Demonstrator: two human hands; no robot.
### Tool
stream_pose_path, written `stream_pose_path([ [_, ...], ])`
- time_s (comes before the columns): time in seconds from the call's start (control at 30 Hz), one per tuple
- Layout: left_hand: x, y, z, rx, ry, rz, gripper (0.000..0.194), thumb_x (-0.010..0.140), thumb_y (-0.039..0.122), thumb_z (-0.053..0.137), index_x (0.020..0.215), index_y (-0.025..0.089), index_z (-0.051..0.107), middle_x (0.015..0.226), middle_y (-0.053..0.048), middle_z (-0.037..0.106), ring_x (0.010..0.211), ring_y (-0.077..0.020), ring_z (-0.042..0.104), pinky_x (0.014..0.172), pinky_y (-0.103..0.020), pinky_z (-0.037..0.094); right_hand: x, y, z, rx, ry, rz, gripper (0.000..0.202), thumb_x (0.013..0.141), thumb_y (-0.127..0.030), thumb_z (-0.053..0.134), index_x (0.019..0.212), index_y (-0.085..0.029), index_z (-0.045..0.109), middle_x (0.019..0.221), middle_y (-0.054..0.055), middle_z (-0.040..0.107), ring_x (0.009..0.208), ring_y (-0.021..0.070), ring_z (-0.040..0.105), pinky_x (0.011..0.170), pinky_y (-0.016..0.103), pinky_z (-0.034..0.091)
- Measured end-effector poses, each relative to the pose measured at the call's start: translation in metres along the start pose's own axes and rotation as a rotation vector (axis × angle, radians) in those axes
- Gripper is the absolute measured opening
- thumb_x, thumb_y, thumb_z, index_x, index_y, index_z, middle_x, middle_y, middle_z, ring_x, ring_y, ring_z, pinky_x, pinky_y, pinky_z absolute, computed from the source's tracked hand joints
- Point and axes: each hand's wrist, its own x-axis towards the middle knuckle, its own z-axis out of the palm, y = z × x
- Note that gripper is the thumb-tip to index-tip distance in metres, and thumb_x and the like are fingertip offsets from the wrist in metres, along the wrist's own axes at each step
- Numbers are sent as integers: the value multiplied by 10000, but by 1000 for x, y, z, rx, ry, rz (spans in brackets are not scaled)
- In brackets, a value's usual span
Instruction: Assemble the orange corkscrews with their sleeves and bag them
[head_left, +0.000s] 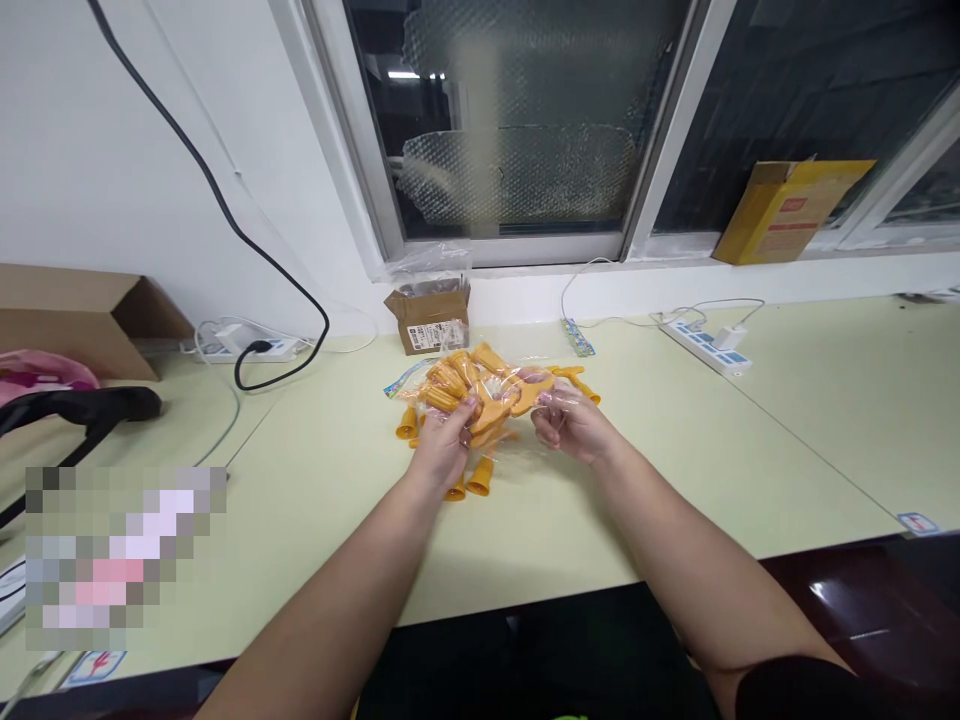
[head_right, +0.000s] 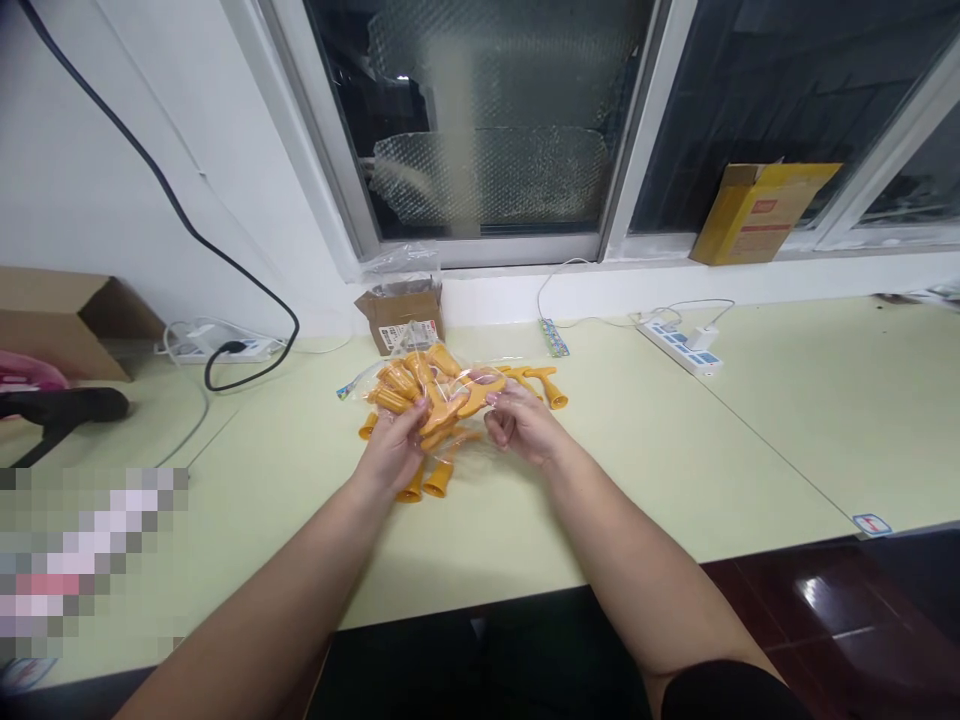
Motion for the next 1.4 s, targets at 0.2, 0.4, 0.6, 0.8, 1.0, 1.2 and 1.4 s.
stream_pose_path([
  [0.2,2,3,-5,-54,-29,-87,382,795,135,800,1159,195,700,1127,-81,786,1123,-266,731,1009,-423,577,2,9,-2,-93,29,144,412,789,-585,778,770,-215,598,382,-97,384,318,57,247,336,199,209],
  [0.4,1,-1,-4,-30,-107,-203,423,821,162,794,1231,182,690,1193,-102,769,1138,-272,726,988,-419,598,7,28,-2,-278,131,23,475,828,-686,702,724,-244,561,400,-88,393,327,80,279,352,229,239],
  [0.6,0,2,0,-36,-113,-264,320,926,283,699,1215,146,695,1151,-131,774,1133,-302,728,1016,-476,593,9,17,-4,-467,231,-81,609,864,-745,597,549,-238,477,418,-31,429,375,110,374,412,276,315],
  [0.8,-2,8,-1,-82,-107,-388,363,963,352,633,1264,151,661,1121,-140,772,1052,-309,753,988,-522,594,9,7,-12,-481,585,-443,474,692,-467,897,728,-237,484,612,-72,421,545,98,360,501,234,321],
  [1.0,-1,14,-5,-127,-165,-525,422,947,454,573,1218,150,687,1122,-148,767,1022,-318,751,921,-473,613,4,5,-6,-382,276,-370,341,786,-427,826,815,-242,540,697,-31,575,595,128,546,580,268,460],
  [1.2,2,17,-4,-222,-166,-446,460,958,452,512,1303,175,634,1246,-145,724,1155,-337,704,1010,-558,560,1,4,-3,-252,245,-348,351,827,-428,780,854,-261,472,645,-56,606,563,152,627,596,308,536],
  [1.4,1,22,-3,-182,-182,-445,516,979,525,496,1379,213,593,1330,-161,686,1191,-383,683,1031,-656,515,2,3,-5,-166,259,-422,307,826,-394,762,917,-275,494,716,-54,606,608,153,629,621,324,567],
])
